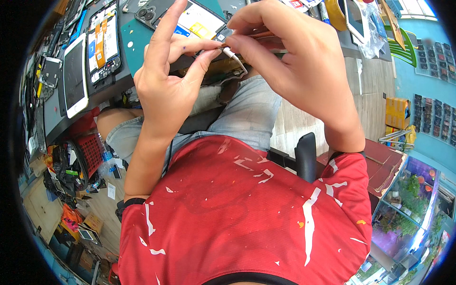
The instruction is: The person works on a disassembled smartphone, using a wooden stick to press and adjust internal components near the charging port and battery area. The person handles the phone and a small black component, then continues to manipulate the internal parts with the stick.
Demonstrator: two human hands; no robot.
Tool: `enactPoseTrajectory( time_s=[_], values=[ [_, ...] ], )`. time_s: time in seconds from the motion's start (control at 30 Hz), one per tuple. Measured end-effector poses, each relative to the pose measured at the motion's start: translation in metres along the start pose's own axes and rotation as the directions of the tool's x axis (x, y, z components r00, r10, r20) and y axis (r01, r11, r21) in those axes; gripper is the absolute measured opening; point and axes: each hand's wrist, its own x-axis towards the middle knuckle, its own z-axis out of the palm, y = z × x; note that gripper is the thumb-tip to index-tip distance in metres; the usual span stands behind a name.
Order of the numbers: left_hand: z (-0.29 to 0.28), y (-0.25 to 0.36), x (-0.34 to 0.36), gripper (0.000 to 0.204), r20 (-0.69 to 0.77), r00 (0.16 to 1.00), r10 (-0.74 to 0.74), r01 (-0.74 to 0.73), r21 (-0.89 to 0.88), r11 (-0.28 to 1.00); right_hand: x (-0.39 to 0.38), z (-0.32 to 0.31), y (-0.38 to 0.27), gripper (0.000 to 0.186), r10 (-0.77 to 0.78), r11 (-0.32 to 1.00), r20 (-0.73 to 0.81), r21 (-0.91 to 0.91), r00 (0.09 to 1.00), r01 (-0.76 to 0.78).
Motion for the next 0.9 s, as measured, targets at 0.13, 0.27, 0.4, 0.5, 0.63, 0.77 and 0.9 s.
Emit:
enactPoseTrajectory(
  time_s=[0.13,0.27,0.4,0.5,0.63,0.77,0.9],
  values=[
    [-0.006,-0.004,-0.001,0.081,0.057,0.998,0.001,-0.005,0.072,0.997,0.011,-0.004,0.003,0.017,-0.015,1.0,0.073,0.011,0.997,0.014],
    [-0.001,-0.01,-0.004,0.076,0.004,0.998,0.067,-0.067,0.033,0.997,0.013,-0.004,0.002,0.017,-0.005,1.0,0.078,-0.023,0.997,0.007],
    [-0.013,0.005,-0.001,0.076,0.123,0.99,-0.067,0.064,0.026,0.998,0.014,-0.004,0.003,0.017,0.004,0.999,0.101,-0.032,0.995,-0.001],
    [-0.007,-0.009,-0.01,0.078,0.112,0.993,0.035,-0.042,0.059,0.997,0.013,-0.005,0.004,0.017,-0.002,0.999,0.109,-0.048,0.994,0.007],
    [-0.004,-0.01,-0.01,0.079,0.116,0.991,0.068,-0.076,0.071,0.995,0.012,-0.004,0.009,0.017,-0.014,0.999,0.102,-0.034,0.995,0.018],
    [-0.003,-0.01,-0.012,0.08,0.151,0.988,0.045,-0.063,0.117,0.991,0.011,-0.004,0.007,0.017,0.021,0.999,0.097,-0.048,0.995,-0.016],
    [-0.003,-0.01,-0.011,0.08,0.143,0.986,0.088,-0.108,0.139,0.984,0.011,-0.003,0.008,0.016,0.005,0.998,0.095,-0.059,0.995,0.001]
  ],
)
